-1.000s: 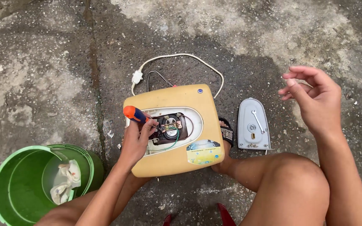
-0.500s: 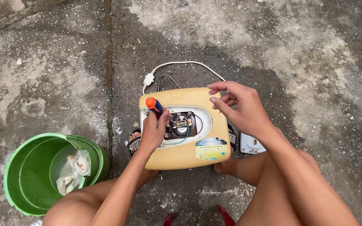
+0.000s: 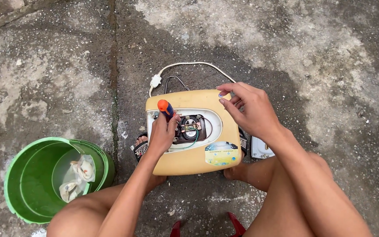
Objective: Reassembling the internal components and casing of a water heater using a screwdriver.
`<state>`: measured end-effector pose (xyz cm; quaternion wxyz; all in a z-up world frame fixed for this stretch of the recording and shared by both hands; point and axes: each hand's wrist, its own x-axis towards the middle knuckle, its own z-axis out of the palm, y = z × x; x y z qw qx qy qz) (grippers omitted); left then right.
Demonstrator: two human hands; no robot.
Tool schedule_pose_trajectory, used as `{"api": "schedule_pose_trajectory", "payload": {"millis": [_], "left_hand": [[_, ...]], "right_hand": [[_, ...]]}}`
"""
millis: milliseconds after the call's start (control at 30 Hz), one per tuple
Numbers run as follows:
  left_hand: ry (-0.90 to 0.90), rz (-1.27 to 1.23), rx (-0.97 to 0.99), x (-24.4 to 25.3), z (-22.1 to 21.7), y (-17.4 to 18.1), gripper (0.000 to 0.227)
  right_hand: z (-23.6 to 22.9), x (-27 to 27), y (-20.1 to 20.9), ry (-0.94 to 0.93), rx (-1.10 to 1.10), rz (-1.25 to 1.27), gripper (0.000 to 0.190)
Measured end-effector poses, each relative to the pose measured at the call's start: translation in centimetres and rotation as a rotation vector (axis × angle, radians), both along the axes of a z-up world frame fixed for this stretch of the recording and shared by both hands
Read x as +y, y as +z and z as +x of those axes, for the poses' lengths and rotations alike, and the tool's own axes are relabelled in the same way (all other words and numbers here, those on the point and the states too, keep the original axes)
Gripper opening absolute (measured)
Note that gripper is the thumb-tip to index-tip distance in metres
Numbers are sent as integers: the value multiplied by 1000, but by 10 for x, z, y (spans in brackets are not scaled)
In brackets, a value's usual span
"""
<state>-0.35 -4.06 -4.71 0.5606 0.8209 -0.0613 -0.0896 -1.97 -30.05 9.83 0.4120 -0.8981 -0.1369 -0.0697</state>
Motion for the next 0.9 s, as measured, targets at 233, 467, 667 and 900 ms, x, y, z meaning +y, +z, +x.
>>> {"api": "schedule_pose_trajectory", "payload": {"millis": [233,467,667,900], "left_hand": [[-15,-20,4,0,-1,2,33],[18,-135,32,0,-5,6,33],[61,-61,-29,-2,-8,-1,30],[-2,115,-154,-15,-8,14,31]], "right_hand": [[-2,1,-1,3,4,-20,30],[-2,3,1,8,3,-51,28],[-1,8,1,25,-7,-54,26],[-3,35,3,71,133,-166,28]]}}
